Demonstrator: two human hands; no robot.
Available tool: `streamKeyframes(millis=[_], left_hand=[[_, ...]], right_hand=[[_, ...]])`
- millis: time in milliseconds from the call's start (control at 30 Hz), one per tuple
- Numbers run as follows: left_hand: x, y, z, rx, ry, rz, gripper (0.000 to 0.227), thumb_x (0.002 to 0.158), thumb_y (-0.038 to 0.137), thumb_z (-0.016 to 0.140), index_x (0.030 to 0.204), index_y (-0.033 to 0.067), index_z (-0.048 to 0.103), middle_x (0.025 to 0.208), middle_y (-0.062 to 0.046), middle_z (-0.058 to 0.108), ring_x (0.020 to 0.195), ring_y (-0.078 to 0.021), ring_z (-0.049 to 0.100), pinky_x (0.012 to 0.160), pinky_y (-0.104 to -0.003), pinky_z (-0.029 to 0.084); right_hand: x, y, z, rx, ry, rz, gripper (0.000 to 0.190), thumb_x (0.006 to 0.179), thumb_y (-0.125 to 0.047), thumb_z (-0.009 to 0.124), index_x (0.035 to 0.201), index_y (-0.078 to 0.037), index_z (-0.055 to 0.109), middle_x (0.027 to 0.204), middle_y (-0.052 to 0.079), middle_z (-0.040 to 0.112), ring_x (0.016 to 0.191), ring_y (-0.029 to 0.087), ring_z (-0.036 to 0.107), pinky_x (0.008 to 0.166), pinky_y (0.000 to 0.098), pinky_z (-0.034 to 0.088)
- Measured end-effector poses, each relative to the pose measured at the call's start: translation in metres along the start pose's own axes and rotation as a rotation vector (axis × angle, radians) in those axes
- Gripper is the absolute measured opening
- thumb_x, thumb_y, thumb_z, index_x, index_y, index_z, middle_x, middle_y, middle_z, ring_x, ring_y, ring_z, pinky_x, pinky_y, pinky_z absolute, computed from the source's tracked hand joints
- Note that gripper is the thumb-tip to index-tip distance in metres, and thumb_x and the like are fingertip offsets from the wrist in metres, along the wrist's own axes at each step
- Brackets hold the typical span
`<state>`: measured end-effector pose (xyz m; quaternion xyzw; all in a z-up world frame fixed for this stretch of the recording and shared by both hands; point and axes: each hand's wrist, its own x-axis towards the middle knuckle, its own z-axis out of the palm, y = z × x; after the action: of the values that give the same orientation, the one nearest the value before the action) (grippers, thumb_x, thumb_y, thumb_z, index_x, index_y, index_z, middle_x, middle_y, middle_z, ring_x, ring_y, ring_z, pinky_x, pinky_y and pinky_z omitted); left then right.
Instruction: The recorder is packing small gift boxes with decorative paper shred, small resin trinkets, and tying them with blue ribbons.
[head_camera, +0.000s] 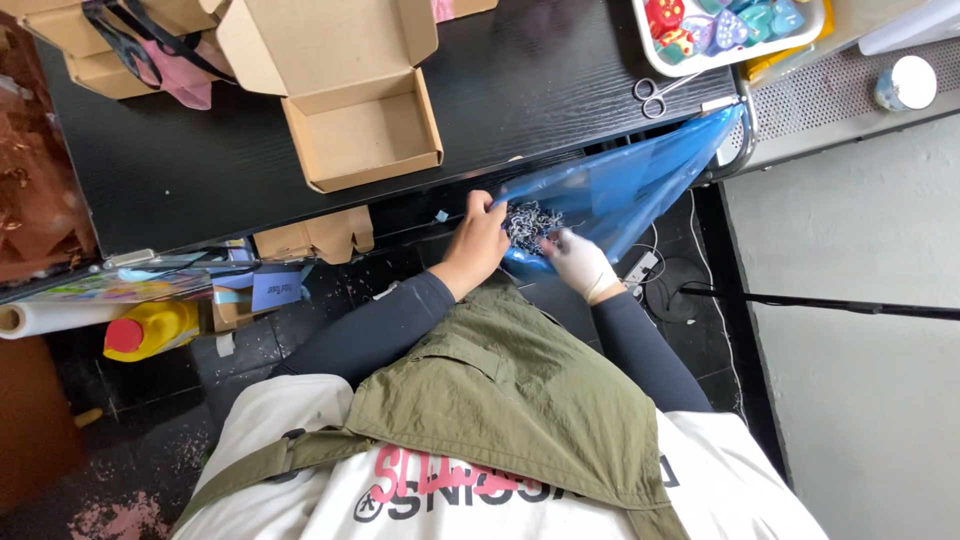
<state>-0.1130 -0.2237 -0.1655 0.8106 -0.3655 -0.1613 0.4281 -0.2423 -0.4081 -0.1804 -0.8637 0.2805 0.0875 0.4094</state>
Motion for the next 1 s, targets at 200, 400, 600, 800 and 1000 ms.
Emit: streamKeyframes(millis=[200,400,600,800,1000], left_hand=[[-0.006,-0.002,0.011,-0.071,-0.007,0.19,0.061,0.079,0.002,0.072,0.135,-0.0053,0.05,0.123,-0.025,0.046,0.104,-0.0432,0.059,0.089,-0.044,0.053],[-0.01,0.012,-0.001,-0.11,-0.129,0.084,0.063,0.083,0.003,0.067,0.143,-0.0019,0.049,0.122,-0.019,0.049,0.102,-0.0379,0.063,0.085,-0.043,0.054],[-0.014,0.008,-0.004,-0.108,-0.116,0.034,0.055,0.084,0.003,0.064,0.138,0.0007,0.055,0.126,-0.02,0.049,0.099,-0.037,0.064,0.084,-0.043,0.054],[-0.012,0.012,-0.014,-0.104,-0.017,0.087,0.056,0.083,0.009,0.073,0.135,-0.0006,0.056,0.124,-0.02,0.049,0.107,-0.0389,0.063,0.089,-0.043,0.054],[-0.004,0.033,-0.026,-0.056,-0.052,0.045,0.074,0.072,0.021,0.087,0.137,0.0021,0.057,0.122,-0.024,0.047,0.104,-0.0433,0.06,0.086,-0.045,0.052]], right_hand=[[0.012,0.033,-0.004,-0.408,-0.202,-0.106,0.052,0.08,-0.038,0.081,0.119,-0.005,0.069,0.107,0.022,0.072,0.103,0.04,0.068,0.089,0.0465,0.054],[0.068,0.019,0.027,-0.287,-0.094,-0.463,0.066,0.063,-0.024,0.081,0.122,0.0,0.066,0.117,0.027,0.067,0.105,0.044,0.065,0.087,0.048,0.053],[0.096,0.044,0.064,-0.492,-0.148,-0.186,0.034,0.085,-0.018,0.069,0.116,-0.004,0.07,0.117,0.024,0.068,0.106,0.042,0.066,0.088,0.0504,0.053],[0.039,-0.008,0.012,-0.17,0.131,-0.331,0.032,0.081,-0.022,0.078,0.108,-0.005,0.076,0.111,0.02,0.071,0.1,0.038,0.068,0.088,0.0437,0.054],[0.009,-0.007,0.005,0.773,-0.114,-0.335,0.034,0.086,-0.004,0.071,0.119,0.0,0.066,0.119,0.002,0.068,0.107,0.013,0.062,0.097,0.0299,0.051]])
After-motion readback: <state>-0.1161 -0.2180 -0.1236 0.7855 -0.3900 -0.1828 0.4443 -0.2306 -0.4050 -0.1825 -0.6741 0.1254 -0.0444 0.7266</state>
